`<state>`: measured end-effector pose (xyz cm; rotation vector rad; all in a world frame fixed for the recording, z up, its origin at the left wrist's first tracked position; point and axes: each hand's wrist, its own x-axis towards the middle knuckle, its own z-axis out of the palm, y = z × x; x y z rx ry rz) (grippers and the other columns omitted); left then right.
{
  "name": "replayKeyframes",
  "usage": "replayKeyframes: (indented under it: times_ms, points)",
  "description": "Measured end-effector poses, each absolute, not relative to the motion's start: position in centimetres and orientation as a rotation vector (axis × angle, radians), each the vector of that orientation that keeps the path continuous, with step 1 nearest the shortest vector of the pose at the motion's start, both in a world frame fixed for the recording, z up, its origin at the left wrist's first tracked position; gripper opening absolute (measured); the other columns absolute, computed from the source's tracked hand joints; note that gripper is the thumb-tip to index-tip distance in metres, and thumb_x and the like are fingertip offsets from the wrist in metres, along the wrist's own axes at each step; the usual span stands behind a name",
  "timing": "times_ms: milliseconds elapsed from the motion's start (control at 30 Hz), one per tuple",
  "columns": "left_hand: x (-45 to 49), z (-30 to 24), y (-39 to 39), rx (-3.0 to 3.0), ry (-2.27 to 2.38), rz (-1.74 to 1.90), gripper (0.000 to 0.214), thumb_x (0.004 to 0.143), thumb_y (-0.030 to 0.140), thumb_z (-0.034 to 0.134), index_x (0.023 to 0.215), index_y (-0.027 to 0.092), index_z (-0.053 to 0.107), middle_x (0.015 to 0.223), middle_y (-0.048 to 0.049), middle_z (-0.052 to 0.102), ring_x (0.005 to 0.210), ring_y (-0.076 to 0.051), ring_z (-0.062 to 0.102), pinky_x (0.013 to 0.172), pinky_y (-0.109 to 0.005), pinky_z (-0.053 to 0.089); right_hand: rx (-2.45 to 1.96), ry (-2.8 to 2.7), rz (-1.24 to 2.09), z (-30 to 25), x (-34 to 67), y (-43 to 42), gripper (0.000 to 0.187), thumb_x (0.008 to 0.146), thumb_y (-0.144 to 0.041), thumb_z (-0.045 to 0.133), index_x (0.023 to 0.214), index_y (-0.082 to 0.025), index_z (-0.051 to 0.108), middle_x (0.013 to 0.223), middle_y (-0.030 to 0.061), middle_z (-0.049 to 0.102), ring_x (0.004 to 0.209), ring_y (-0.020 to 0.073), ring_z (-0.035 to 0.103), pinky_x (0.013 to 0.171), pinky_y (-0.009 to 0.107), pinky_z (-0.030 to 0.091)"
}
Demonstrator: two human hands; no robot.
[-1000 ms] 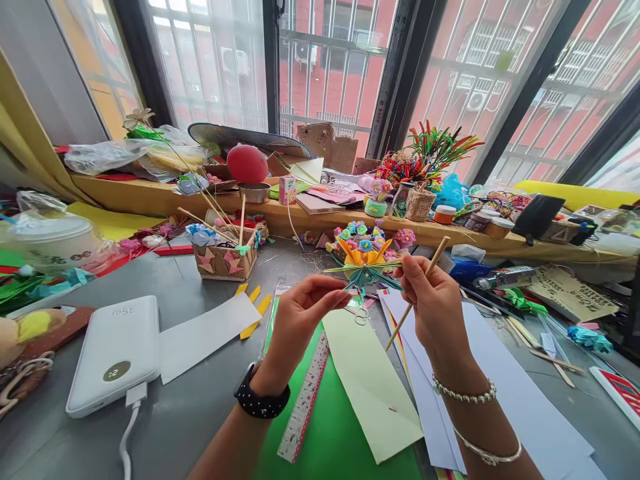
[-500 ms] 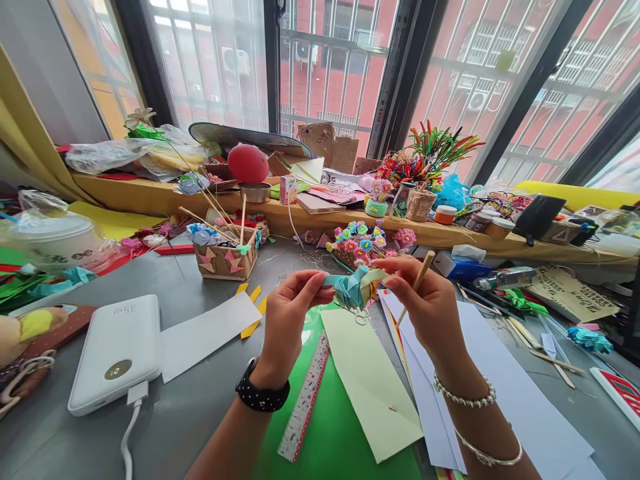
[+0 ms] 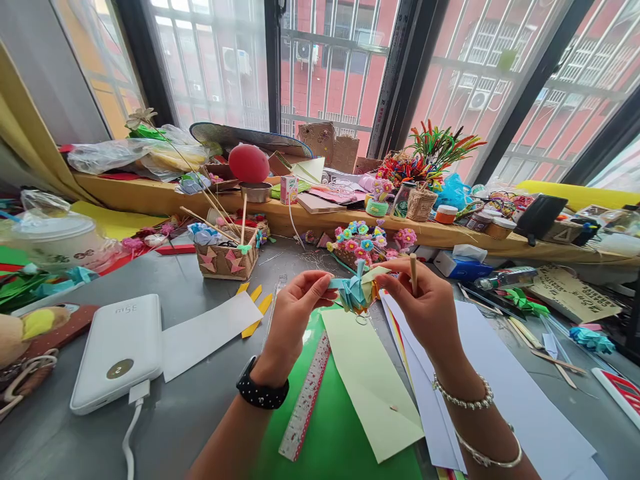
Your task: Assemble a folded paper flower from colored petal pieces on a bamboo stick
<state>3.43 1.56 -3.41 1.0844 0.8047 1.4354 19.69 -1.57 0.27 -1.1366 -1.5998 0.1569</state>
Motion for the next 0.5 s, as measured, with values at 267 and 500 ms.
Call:
replayKeyframes:
  times_ms: [267, 500]
  points:
    - [2.8, -2.7, 0.5, 2.179, 0.943, 1.812, 0.032, 0.073, 0.025, 0.062, 0.104, 0.020, 0.054, 0.107, -0.0067, 0.057, 0.103, -0.020, 0.051, 0.090, -0.037, 0.039, -0.995, -1.785, -0.205, -0.2, 19.1, -1.5, 0.010, 0.077, -0.020, 0.059, 0.085, -0.020, 0.065, 0.082, 0.0049, 0.064, 0.078, 0.0172, 0.059, 0.069, 0.031, 0.049]
    - [3.1, -2.9, 0.2, 2.508, 1.036, 1.845, 0.022, 0.077, 0.015, 0.056, 0.097, 0.022, 0.056, 0.101, -0.0053, 0.059, 0.096, -0.019, 0.053, 0.086, -0.037, 0.040, -0.831, -1.884, -0.395, -0.4, 18.6, -1.5, 0.017, 0.078, -0.012, 0.057, 0.091, -0.019, 0.064, 0.079, 0.0058, 0.065, 0.074, 0.0165, 0.059, 0.067, 0.031, 0.050]
